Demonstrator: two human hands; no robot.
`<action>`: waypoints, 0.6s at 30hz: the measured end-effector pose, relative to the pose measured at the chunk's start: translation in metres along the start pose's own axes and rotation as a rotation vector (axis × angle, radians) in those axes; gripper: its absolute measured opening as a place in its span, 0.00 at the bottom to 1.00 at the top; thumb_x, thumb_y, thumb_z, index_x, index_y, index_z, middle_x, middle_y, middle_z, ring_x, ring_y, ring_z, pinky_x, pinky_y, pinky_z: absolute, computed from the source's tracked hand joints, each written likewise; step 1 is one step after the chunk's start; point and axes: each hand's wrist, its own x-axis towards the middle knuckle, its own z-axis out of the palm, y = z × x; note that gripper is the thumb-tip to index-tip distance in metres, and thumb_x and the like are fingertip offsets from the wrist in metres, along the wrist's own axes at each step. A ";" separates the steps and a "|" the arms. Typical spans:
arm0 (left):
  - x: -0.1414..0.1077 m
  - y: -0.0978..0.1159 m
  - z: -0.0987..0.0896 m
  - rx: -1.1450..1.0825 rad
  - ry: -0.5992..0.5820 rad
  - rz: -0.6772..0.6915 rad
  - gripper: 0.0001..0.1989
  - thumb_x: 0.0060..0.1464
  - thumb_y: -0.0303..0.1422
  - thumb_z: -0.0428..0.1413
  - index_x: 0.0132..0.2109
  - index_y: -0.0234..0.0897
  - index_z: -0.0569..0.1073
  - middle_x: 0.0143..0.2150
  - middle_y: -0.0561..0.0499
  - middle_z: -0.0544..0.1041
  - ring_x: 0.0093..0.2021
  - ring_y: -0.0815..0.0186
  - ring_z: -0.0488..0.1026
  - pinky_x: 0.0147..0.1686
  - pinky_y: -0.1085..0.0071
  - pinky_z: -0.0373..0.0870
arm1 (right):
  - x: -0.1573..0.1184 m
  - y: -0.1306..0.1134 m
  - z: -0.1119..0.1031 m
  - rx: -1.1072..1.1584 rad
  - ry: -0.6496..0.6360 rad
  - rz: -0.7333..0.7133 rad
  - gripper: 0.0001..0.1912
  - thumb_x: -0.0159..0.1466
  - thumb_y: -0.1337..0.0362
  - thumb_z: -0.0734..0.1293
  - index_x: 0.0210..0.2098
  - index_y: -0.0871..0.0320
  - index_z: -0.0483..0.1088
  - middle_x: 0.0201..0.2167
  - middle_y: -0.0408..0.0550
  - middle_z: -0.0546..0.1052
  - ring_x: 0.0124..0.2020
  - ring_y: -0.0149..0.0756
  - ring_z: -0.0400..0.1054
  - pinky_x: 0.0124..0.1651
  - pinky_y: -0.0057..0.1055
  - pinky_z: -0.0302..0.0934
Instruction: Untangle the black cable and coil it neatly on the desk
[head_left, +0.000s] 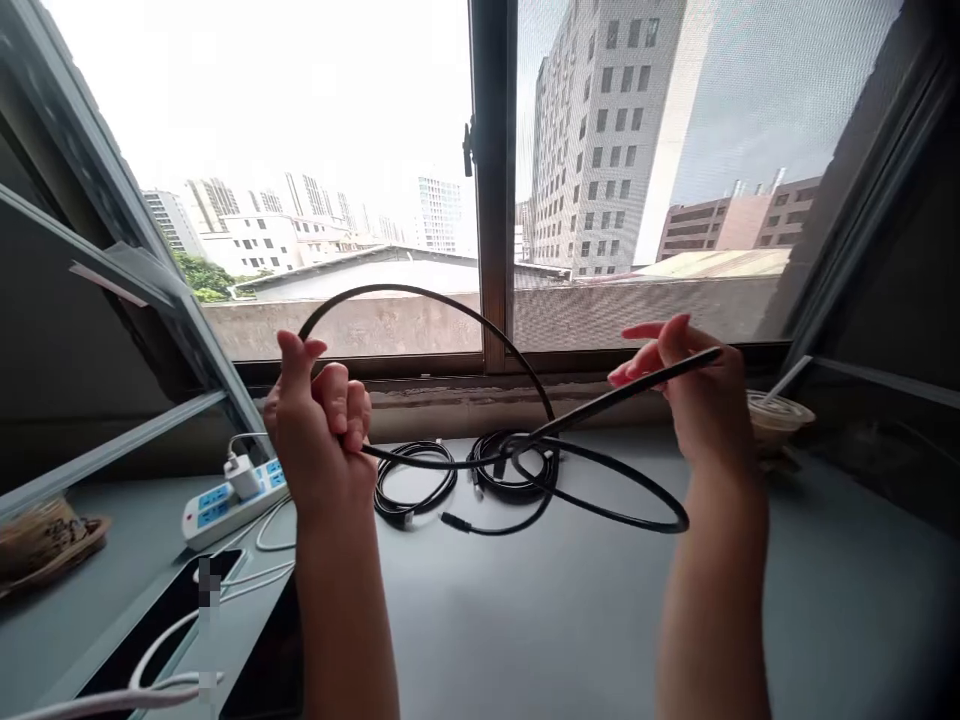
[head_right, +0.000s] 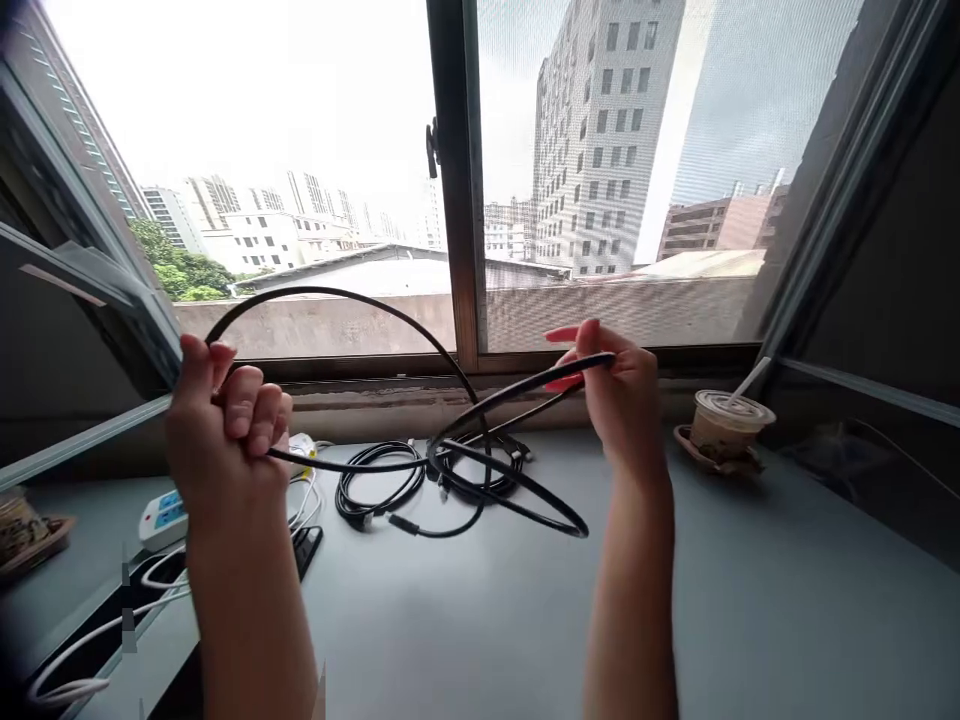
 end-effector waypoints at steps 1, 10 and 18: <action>0.001 0.001 0.000 -0.017 0.024 -0.007 0.14 0.57 0.37 0.52 0.25 0.37 0.66 0.08 0.62 0.50 0.08 0.78 0.41 0.11 0.74 0.35 | 0.001 0.002 -0.002 -0.005 0.018 0.020 0.21 0.60 0.45 0.62 0.30 0.57 0.73 0.21 0.45 0.72 0.22 0.34 0.70 0.28 0.31 0.66; -0.006 -0.005 0.001 0.404 -0.617 -0.217 0.21 0.51 0.44 0.56 0.22 0.36 0.58 0.12 0.61 0.56 0.11 0.80 0.51 0.11 0.80 0.45 | -0.010 0.005 0.042 -0.323 -0.139 -0.083 0.13 0.51 0.54 0.71 0.27 0.58 0.73 0.18 0.40 0.64 0.21 0.26 0.58 0.24 0.24 0.54; -0.015 -0.008 -0.003 0.551 -0.948 -0.469 0.22 0.44 0.41 0.62 0.42 0.37 0.62 0.27 0.52 0.76 0.26 0.66 0.74 0.19 0.77 0.64 | -0.019 0.002 0.069 -0.441 -0.015 -0.106 0.07 0.52 0.62 0.70 0.29 0.58 0.74 0.15 0.37 0.61 0.18 0.24 0.56 0.23 0.24 0.51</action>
